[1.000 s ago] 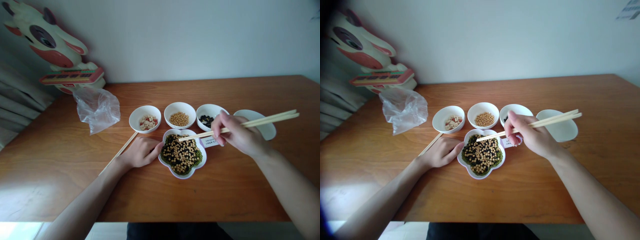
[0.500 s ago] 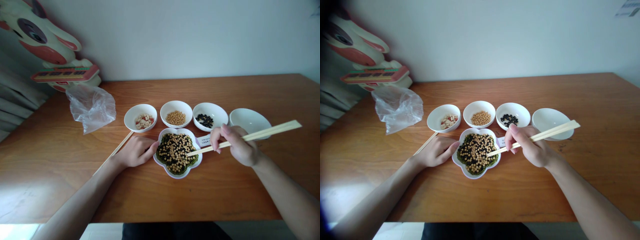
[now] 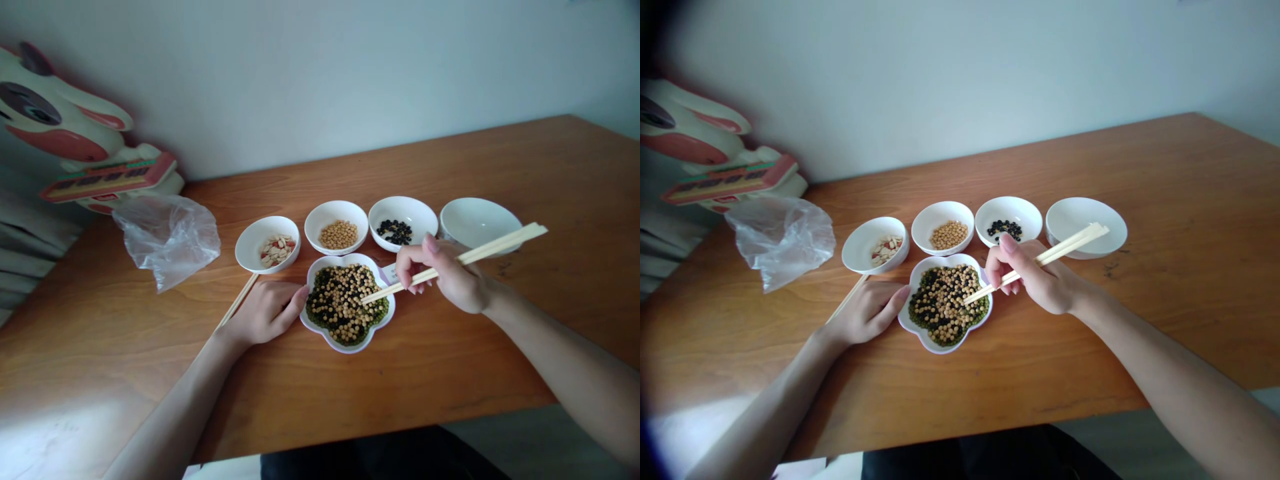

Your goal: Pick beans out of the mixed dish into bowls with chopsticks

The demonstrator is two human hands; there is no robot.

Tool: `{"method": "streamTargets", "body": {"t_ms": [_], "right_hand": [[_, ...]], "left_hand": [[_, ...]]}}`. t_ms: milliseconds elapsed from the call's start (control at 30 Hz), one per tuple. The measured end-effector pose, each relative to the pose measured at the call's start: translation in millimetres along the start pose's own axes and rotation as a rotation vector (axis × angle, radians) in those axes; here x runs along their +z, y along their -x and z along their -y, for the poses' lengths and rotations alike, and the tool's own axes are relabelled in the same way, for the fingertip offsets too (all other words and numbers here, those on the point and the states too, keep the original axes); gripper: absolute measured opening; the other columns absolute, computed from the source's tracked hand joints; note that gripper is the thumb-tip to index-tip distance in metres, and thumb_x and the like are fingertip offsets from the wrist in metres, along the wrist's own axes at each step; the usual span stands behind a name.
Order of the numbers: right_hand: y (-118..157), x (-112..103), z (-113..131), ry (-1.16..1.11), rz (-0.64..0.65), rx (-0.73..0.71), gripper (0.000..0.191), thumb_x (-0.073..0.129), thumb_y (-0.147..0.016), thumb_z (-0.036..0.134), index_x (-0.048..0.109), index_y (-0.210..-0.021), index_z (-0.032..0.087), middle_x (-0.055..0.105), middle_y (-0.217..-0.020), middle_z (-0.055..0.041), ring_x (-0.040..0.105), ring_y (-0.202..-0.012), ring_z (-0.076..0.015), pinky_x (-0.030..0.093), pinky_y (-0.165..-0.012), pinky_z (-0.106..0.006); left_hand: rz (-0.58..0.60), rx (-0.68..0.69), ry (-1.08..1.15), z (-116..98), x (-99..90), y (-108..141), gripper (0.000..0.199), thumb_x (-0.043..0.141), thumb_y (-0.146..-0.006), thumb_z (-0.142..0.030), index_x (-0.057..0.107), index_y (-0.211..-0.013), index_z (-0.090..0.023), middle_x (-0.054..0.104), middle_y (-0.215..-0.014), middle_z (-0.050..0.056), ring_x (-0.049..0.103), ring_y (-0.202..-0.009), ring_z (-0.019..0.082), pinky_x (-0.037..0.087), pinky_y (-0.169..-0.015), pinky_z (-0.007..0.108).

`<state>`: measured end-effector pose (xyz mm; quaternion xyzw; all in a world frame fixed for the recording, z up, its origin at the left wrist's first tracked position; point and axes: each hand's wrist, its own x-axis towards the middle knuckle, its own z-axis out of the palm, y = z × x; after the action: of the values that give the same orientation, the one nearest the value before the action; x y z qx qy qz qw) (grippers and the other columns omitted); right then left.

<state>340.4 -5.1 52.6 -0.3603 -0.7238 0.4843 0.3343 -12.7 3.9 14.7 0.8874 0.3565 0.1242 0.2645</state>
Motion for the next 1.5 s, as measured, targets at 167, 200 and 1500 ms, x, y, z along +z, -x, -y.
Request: {"method": "streamTargets", "body": {"t_ms": [167, 200, 1500], "right_hand": [[1.9, -6.8, 1.5, -0.008, 0.07, 0.035, 0.079, 0.02, -0.107, 0.075, 0.065, -0.074, 0.019, 0.062, -0.065, -0.0033, 0.057, -0.06, -0.0159, 0.044, -0.057, -0.03], [2.1, -7.1, 1.3, -0.003, 0.077, 0.031, 0.079, 0.019, -0.106, 0.075, 0.065, -0.073, 0.019, 0.061, -0.065, -0.0035, 0.057, -0.06, -0.0163, 0.044, -0.058, -0.03], [6.6, 4.8, 4.3, 0.016, 0.114, -0.074, 0.066, 0.028, -0.11, 0.065, 0.066, -0.077, 0.022, 0.062, -0.07, -0.003, 0.059, -0.064, -0.0184, 0.046, -0.064, -0.033]], "left_hand": [[-0.005, 0.001, -0.011, 2.9, 1.1, 1.3, 0.041, 0.036, -0.113, -0.031, 0.046, -0.075, -0.019, 0.058, -0.07, 0.0, 0.047, -0.061, 0.013, 0.037, -0.067, 0.031], [-0.005, 0.001, -0.009, 3.1, 1.2, 1.6, 0.041, 0.036, -0.113, -0.031, 0.047, -0.075, -0.019, 0.058, -0.07, 0.0, 0.048, -0.061, 0.013, 0.037, -0.066, 0.031], [-0.002, -0.008, -0.005, 1.2, 1.0, 1.5, 0.043, 0.035, -0.113, -0.032, 0.049, -0.075, -0.019, 0.061, -0.071, 0.002, 0.05, -0.062, 0.014, 0.039, -0.067, 0.031]]}}
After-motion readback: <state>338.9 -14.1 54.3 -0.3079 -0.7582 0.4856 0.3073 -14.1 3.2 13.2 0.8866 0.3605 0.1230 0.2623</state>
